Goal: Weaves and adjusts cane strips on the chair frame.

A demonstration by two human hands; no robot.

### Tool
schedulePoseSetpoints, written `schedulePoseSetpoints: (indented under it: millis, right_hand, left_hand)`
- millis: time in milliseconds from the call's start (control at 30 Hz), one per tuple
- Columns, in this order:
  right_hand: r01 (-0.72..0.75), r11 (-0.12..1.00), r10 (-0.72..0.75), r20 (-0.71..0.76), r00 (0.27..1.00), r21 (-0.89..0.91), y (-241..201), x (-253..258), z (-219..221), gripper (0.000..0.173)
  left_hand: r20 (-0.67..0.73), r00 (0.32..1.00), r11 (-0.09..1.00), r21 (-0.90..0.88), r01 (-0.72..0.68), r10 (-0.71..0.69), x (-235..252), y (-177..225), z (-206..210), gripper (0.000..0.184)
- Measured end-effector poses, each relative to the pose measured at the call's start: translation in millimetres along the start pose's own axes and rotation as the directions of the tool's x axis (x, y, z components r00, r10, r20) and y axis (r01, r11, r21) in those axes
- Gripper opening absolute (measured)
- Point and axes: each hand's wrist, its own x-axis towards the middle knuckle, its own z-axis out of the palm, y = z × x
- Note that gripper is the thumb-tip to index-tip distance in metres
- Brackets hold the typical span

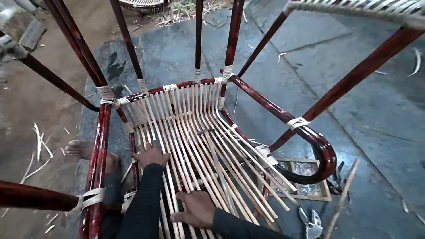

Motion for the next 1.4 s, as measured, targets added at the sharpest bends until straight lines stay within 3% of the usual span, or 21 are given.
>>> schedulePoseSetpoints:
  millis: [100, 167, 300, 500, 633, 733, 867, 1000, 1133, 1233, 1400]
  right_hand:
    - [-0.049, 0.99, 0.043, 0.047, 0.998, 0.13, -9.1, 4.2, -11.3, 0.052]
    - [-0.062, 0.992, 0.058, 0.035, 0.998, 0.113, -23.3, 3.5, -10.9, 0.042]
    - [-0.096, 0.99, 0.091, 0.056, 0.994, 0.098, -36.5, 10.3, -10.9, 0.056]
    - [-0.054, 0.911, 0.062, -0.006, 0.998, 0.41, -18.0, 23.2, 6.7, 0.074]
    - [-0.09, 0.968, 0.097, -0.019, 0.995, 0.234, -26.1, 18.2, 4.6, 0.091]
    - [-0.1, 0.975, 0.096, 0.027, 0.995, 0.2, -28.9, 19.2, -1.3, 0.081]
    - [-0.039, 0.979, 0.031, 0.046, 0.998, 0.2, -15.1, 11.4, -33.8, 0.062]
    - [0.028, 0.998, -0.025, 0.059, 0.998, -0.055, -8.8, -1.2, -60.2, 0.048]
    - [0.077, 0.967, -0.048, 0.126, 0.991, -0.243, 9.7, -1.1, -71.7, 0.047]
    - [0.137, 0.947, -0.088, 0.176, 0.981, -0.29, 31.9, -2.6, -86.4, 0.056]
    - [0.179, 0.92, -0.127, 0.166, 0.978, -0.349, 60.1, -8.7, -116.6, 0.053]
  left_hand:
    - [-0.002, 1.0, 1.0, -0.019, -0.002, 0.002, 2.2, -0.6, -4.1, 0.075]
    - [0.012, 1.0, 1.0, -0.03, 0.001, -0.001, 2.4, -1.4, -5.5, 0.069]
    - [0.008, 1.0, 0.997, -0.074, 0.012, -0.011, 4.8, -3.1, -1.8, 0.061]
    - [-0.058, 0.997, 0.991, -0.125, 0.035, -0.042, 13.7, -6.8, 2.6, 0.077]
    - [0.003, 0.998, 0.99, -0.124, 0.065, -0.065, 28.7, -1.4, 0.7, 0.087]
    - [0.056, 0.996, 0.99, -0.119, 0.076, -0.07, 30.5, -0.3, -5.0, 0.088]
    - [0.016, 0.999, 0.991, -0.127, 0.042, -0.041, 37.7, -1.0, -5.9, 0.084]
    - [0.016, 1.0, 0.993, -0.119, -0.013, 0.015, 37.3, -5.6, 2.7, 0.073]
    - [0.04, 0.999, 0.998, -0.069, -0.008, 0.011, 41.5, -4.0, 2.7, 0.067]
    - [0.052, 0.999, 1.0, -0.028, -0.013, 0.014, 42.6, -3.1, 4.5, 0.068]
    - [0.052, 0.999, 0.998, -0.067, -0.013, 0.016, 42.6, -3.2, 5.6, 0.066]
